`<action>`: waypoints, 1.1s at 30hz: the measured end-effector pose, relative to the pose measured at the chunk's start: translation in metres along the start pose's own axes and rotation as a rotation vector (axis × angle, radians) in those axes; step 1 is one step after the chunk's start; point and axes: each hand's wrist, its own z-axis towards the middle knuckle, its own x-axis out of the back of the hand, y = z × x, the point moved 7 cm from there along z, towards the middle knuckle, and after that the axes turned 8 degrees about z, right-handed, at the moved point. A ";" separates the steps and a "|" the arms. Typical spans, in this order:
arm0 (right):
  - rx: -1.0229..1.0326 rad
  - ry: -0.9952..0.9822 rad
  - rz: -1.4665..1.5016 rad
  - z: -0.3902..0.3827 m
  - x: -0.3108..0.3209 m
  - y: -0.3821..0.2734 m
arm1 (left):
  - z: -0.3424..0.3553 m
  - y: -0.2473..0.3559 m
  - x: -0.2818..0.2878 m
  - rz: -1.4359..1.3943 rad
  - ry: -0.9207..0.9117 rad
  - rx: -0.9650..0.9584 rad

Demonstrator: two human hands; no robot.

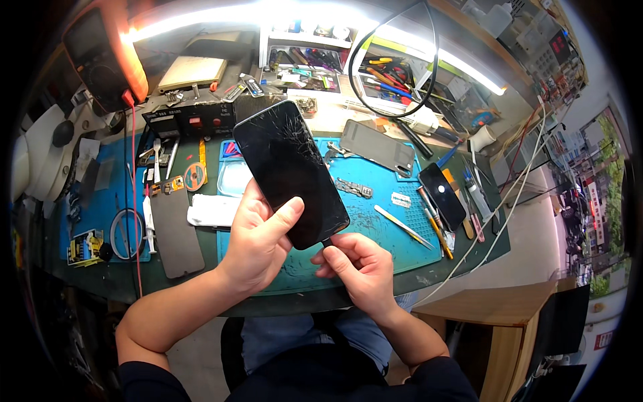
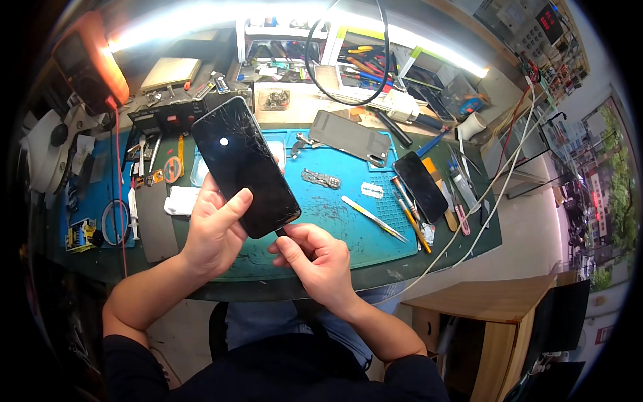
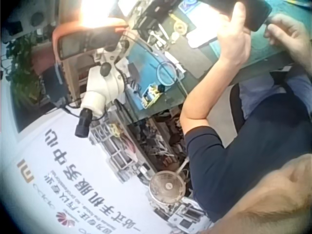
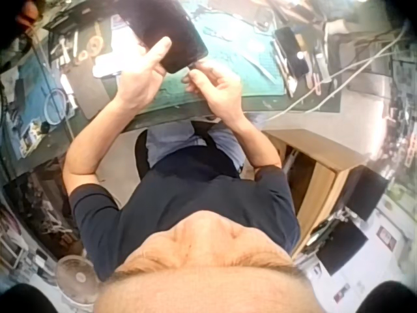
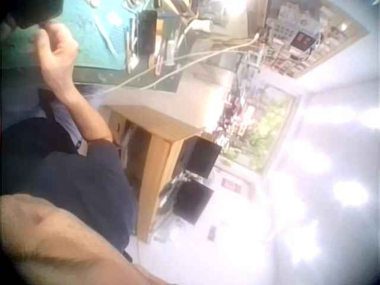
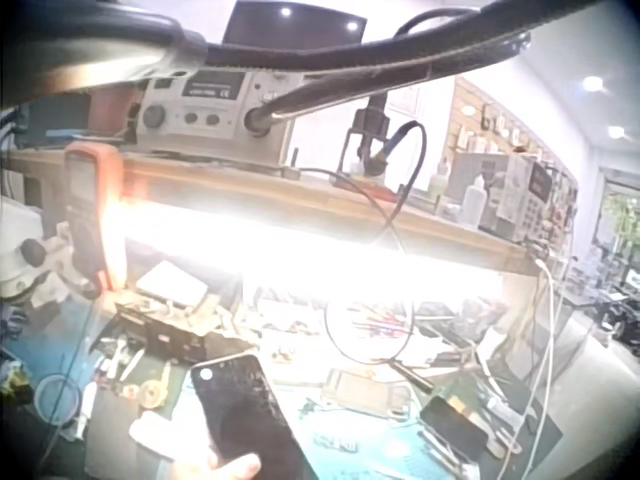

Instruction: The person holds a smartphone with a cracked screen and repeatedly presses the power button to test functionality. They connect a charging cable to the device and inspect the screen and internal components after opening the back cover. The person then retrieves a replacement screen assembly from a shelf and compares it with the original device.

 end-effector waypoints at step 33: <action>-0.071 -0.044 0.042 0.003 -0.006 -0.002 | 0.002 -0.004 0.003 0.005 -0.048 0.066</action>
